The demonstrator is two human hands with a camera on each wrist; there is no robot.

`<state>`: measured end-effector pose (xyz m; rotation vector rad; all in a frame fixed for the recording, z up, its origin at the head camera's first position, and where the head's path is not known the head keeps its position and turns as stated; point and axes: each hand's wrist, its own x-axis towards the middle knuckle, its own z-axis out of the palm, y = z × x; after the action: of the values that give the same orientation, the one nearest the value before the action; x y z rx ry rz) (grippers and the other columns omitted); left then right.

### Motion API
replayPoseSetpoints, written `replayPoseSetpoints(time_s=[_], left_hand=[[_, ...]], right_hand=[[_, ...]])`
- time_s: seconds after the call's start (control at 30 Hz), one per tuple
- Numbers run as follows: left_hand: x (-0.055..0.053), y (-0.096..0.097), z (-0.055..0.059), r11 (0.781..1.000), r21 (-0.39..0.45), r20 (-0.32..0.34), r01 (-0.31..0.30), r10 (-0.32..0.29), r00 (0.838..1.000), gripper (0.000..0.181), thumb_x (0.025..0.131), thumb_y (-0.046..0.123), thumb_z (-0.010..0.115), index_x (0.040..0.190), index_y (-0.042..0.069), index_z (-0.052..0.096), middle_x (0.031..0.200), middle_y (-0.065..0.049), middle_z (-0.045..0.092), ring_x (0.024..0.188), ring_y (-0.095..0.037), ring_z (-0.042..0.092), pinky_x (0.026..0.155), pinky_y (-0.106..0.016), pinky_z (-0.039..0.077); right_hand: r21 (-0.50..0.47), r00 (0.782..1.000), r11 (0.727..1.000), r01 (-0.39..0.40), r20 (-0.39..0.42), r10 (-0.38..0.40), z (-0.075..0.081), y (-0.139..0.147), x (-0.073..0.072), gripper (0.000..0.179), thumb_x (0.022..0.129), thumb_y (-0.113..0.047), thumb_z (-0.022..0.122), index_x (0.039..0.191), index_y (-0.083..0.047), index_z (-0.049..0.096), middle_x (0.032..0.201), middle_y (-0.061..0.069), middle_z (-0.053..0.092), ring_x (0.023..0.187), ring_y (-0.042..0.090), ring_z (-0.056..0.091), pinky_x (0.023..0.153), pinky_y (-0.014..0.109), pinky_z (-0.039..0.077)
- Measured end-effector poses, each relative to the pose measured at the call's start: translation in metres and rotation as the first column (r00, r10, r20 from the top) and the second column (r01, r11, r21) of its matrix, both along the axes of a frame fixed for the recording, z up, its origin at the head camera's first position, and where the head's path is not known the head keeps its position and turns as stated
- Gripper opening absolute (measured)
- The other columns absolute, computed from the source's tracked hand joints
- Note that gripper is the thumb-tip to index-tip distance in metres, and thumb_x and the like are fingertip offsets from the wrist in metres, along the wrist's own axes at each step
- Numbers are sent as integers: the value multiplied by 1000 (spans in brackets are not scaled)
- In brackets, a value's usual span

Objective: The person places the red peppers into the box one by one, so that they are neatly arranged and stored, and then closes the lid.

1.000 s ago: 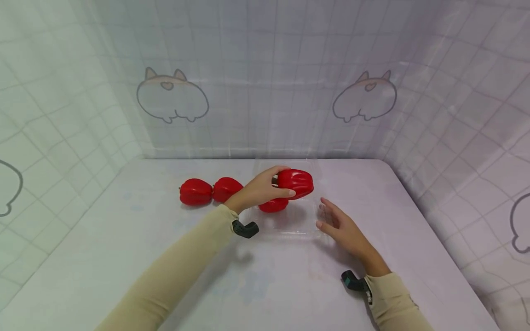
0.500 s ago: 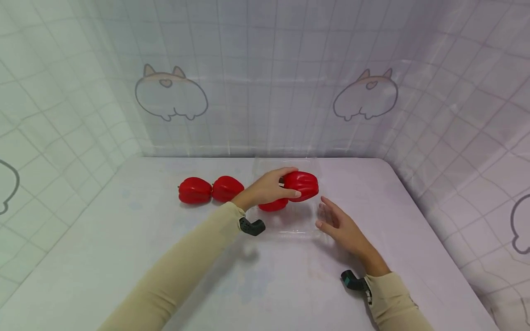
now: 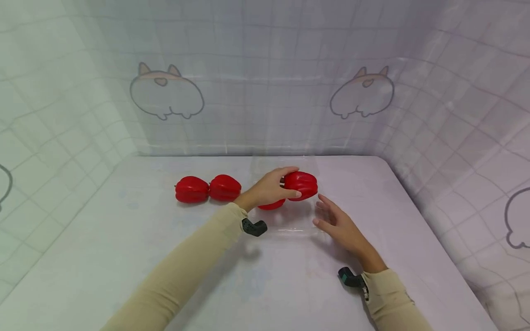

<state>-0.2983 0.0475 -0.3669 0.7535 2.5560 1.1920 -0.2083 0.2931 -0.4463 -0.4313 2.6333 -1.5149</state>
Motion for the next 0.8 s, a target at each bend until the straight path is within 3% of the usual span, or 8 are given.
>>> replayPoseSetpoints(time_s=[0.33, 0.8], left_hand=[[2, 9, -4, 996, -89, -72, 12, -18, 997, 73, 89, 37, 76, 152, 19, 44, 133, -2, 52, 118, -18, 51, 86, -34, 55], [6, 18, -13, 971, -237, -171, 22, -64, 983, 77, 86, 38, 79, 152, 18, 44, 136, -3, 52, 119, -17, 52, 90, -37, 55]], right_hand=[[19, 1000, 1000, 7, -17, -7, 0, -3, 0, 81, 97, -30, 66, 161, -35, 16, 155, 17, 41, 138, 38, 44, 102, 58, 43], [20, 999, 1000, -5, -40, 5, -2, 0, 0, 82, 98, -29, 65, 162, -29, 13, 156, 18, 39, 138, 37, 44, 102, 53, 44]])
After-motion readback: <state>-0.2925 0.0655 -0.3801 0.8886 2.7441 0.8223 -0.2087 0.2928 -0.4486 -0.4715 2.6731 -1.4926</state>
